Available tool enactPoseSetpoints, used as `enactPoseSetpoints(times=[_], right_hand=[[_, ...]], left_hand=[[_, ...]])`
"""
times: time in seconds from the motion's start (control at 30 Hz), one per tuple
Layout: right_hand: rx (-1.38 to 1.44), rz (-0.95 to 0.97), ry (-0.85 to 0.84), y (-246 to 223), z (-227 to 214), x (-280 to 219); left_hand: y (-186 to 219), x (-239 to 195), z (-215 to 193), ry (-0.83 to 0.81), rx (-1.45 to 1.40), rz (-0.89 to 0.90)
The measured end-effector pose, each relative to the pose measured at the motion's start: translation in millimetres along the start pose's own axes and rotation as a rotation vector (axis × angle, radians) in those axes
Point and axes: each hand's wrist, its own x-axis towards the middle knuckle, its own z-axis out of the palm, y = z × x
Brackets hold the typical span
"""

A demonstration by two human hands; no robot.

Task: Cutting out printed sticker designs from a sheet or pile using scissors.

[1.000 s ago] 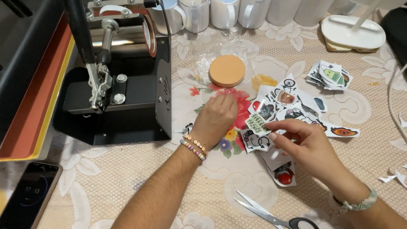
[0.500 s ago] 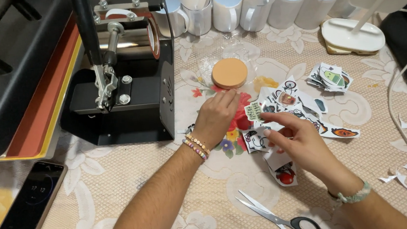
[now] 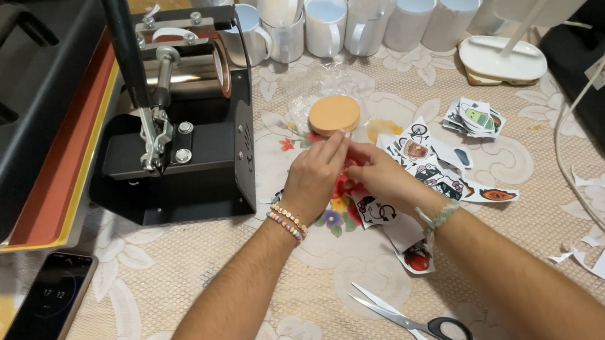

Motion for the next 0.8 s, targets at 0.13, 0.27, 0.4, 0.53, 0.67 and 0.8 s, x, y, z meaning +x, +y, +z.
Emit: enactPoseSetpoints(times=[0.13, 0.27, 0.4, 0.53, 0.67, 0.8], right_hand=[[0.078, -0.067, -0.054, 16, -2, 40], [0.014, -0.1, -0.049, 0, 2, 45], [-0.185, -0.096, 0.023, -22, 5, 44], [-0.29, -0.107, 0.015, -16, -6, 54], [-0.62, -0.264, 0.08, -1, -20, 25], [-0.78, -0.587, 0.248, 26, -42, -56]], left_hand=[[0, -1, 1, 0.011, 0.036, 0.016], [-3, -3, 7, 0.012, 0.086, 0.031], [-3, -1, 5, 0.082, 0.118, 0.016], [-1, 0, 1, 0.073, 0.126, 0.022], [-2, -2, 4, 0.049, 0.142, -0.001], [2, 4, -8, 0.095, 0.019, 0.029]])
